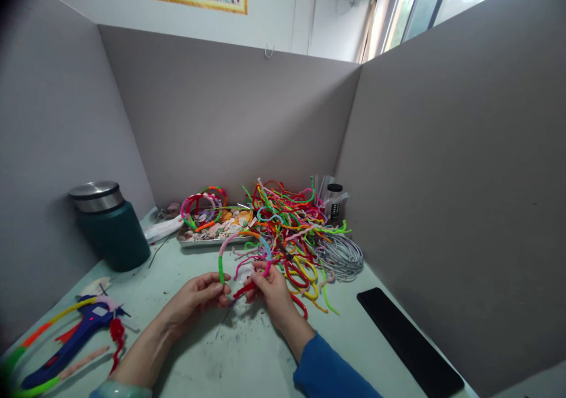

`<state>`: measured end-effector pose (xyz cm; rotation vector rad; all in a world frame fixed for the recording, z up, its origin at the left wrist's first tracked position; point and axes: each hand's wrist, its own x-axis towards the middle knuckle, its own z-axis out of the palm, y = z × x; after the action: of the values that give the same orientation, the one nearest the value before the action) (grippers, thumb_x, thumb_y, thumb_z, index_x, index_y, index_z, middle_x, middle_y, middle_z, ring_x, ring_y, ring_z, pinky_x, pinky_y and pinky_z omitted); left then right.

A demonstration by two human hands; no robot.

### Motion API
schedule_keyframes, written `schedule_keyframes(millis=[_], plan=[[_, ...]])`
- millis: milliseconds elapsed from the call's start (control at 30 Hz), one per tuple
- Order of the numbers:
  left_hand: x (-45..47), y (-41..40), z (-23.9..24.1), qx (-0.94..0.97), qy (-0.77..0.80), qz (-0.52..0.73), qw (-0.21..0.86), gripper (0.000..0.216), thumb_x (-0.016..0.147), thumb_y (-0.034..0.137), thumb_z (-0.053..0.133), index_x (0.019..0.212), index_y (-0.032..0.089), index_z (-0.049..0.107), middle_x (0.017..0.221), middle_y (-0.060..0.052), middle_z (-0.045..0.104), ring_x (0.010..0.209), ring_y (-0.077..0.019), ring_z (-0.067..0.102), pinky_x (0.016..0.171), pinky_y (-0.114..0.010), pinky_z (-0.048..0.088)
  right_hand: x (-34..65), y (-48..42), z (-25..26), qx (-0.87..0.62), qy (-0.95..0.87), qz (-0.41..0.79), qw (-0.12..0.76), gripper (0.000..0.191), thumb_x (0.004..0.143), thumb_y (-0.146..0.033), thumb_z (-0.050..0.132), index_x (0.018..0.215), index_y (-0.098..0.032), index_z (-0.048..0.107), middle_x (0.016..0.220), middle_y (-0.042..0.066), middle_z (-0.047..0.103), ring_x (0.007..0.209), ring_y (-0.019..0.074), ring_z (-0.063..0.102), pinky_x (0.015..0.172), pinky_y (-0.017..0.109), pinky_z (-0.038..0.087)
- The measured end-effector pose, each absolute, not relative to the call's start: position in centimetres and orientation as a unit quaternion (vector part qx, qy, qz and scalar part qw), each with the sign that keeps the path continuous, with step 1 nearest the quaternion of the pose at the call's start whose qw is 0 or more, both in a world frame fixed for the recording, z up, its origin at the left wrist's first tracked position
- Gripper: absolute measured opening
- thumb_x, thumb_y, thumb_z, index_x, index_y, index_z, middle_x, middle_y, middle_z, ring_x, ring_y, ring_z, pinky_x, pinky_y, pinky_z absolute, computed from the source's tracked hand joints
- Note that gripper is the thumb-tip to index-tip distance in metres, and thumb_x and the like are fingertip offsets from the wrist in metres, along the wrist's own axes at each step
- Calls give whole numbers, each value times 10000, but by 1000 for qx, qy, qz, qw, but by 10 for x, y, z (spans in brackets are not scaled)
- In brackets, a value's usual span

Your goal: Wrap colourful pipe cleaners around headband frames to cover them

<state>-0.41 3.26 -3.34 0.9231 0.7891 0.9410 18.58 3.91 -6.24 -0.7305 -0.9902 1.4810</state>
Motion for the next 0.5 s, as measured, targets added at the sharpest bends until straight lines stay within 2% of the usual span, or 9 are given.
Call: schedule_keyframes(millis=[167,367,500], plan=[[-7,31,-30,393,325,415,753,293,732,171,680,1011,89,642,851,-94,664,636,-117,630,596,-219,499,188,40,-63,-296,-386,680,548,424,755,-332,682,1072,-138,477,741,20,641,494,91,576,484,210,490],[-6,27,-29,371,296,432,767,278,716,142,691,989,96,663,766,-63,662,582,-91,616,586,-202,505,188,35,-62,-290,-373,719,510,439,751,-318,691,1088,-133,478,757,33,652,505,96,591,485,212,500],[-4,25,-32,380,257,446,769,270,698,176,713,958,111,678,671,-29,645,471,-54,560,503,-172,478,187,35,-63,-274,-388,749,463,485,745,-340,697,1109,-126,459,723,42,659,487,110,594,453,214,495]])
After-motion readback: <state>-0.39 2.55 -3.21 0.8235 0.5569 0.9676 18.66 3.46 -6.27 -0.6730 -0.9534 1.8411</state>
